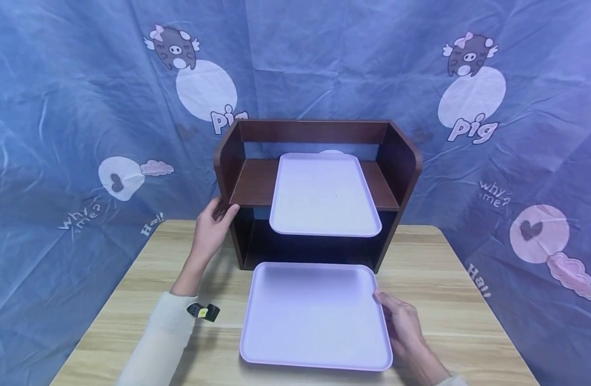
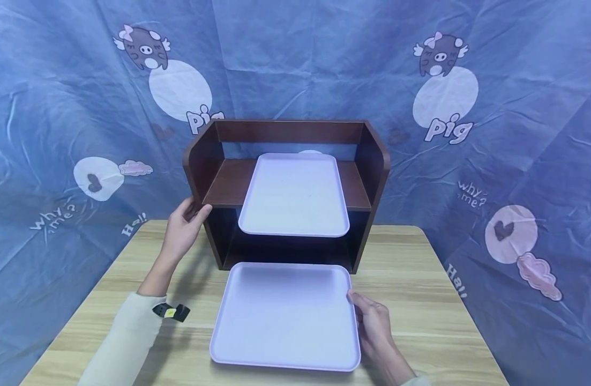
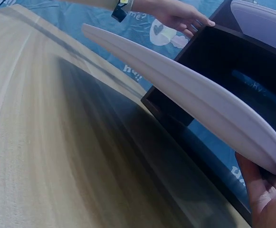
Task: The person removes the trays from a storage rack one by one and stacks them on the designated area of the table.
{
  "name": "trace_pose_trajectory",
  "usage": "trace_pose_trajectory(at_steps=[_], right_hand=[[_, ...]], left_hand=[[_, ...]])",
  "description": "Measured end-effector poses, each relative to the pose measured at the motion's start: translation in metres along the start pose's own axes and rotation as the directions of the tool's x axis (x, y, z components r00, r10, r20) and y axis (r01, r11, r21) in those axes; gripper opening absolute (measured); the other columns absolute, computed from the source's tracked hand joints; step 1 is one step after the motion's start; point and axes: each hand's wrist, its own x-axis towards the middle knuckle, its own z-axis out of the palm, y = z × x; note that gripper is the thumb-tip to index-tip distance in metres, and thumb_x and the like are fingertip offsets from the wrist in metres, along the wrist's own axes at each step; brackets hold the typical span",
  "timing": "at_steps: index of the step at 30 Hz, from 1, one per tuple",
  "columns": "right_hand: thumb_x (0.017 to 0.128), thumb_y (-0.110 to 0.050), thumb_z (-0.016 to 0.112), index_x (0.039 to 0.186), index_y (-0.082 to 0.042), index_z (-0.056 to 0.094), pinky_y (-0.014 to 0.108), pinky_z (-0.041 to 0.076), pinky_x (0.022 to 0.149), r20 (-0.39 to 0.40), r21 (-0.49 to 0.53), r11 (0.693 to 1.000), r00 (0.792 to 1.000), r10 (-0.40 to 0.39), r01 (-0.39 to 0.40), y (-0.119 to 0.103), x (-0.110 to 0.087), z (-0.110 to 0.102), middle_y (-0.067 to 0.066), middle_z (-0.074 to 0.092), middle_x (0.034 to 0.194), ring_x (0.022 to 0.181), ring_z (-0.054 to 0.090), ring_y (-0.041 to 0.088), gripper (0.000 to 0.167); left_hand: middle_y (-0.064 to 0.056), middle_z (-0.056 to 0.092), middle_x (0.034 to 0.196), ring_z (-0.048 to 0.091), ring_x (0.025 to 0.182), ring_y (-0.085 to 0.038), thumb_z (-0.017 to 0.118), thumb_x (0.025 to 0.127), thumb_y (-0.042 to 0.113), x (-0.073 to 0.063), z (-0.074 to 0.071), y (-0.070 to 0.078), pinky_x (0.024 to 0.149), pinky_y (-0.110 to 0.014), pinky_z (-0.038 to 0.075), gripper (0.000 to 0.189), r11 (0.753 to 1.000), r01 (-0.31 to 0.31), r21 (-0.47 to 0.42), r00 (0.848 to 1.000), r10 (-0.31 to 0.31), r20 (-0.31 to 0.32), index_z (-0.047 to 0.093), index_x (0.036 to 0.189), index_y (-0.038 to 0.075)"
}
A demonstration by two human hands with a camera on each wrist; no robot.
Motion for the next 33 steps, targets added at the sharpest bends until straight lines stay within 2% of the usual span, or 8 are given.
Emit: trace_pose_trajectory(at_steps=[24,28,30,33], right_hand=[[0.102,-0.021,0.071,0.092,-0.021,0.08,0.03,0.068,0.069,-0.035,-0.045,0.999,0.999,0.009,-0.011,0.021,0.007,-0.002,-0.002,0.08,0.079,0.071,0.075,0.012,0.014],[0.101,-0.023,0.072,0.102,-0.018,0.08,0.03,0.068,0.071,-0.05,-0.092,0.996,0.999,0.009,-0.014,0.023,0.006,-0.002,-0.001,0.081,0.082,0.073,0.077,0.014,0.009],[0.102,-0.024,0.072,0.116,-0.014,0.078,0.03,0.069,0.073,-0.05,-0.121,0.993,0.999,0.01,-0.016,0.023,0.005,-0.002,0.0,0.082,0.085,0.076,0.077,0.014,0.018],[0.103,-0.027,0.071,0.134,-0.001,0.068,0.031,0.069,0.073,-0.05,-0.167,0.986,0.999,0.008,-0.016,0.024,0.005,0.0,0.001,0.082,0.088,0.077,0.077,0.015,0.04]], left_hand=[[-0.027,0.06,0.149,0.058,0.143,-0.034,0.07,0.106,0.022,0.0,0.001,-0.001,0.12,-0.034,0.05,0.051,1.0,0.008,-0.006,1.0,-0.008,0.003,0.055,0.148,-0.003],[-0.028,0.06,0.149,0.057,0.143,-0.035,0.069,0.106,0.021,0.0,0.001,-0.001,0.12,-0.033,0.05,0.05,1.0,0.001,-0.006,1.0,-0.001,0.002,0.055,0.147,-0.004],[-0.028,0.06,0.149,0.057,0.144,-0.035,0.069,0.106,0.021,0.0,0.001,0.0,0.121,-0.032,0.05,0.049,1.0,-0.001,-0.006,1.0,0.001,0.002,0.056,0.146,-0.005],[-0.028,0.059,0.15,0.057,0.144,-0.035,0.069,0.106,0.021,0.0,0.001,-0.001,0.121,-0.031,0.049,0.049,1.0,0.003,-0.006,1.0,-0.003,0.003,0.055,0.145,-0.006]])
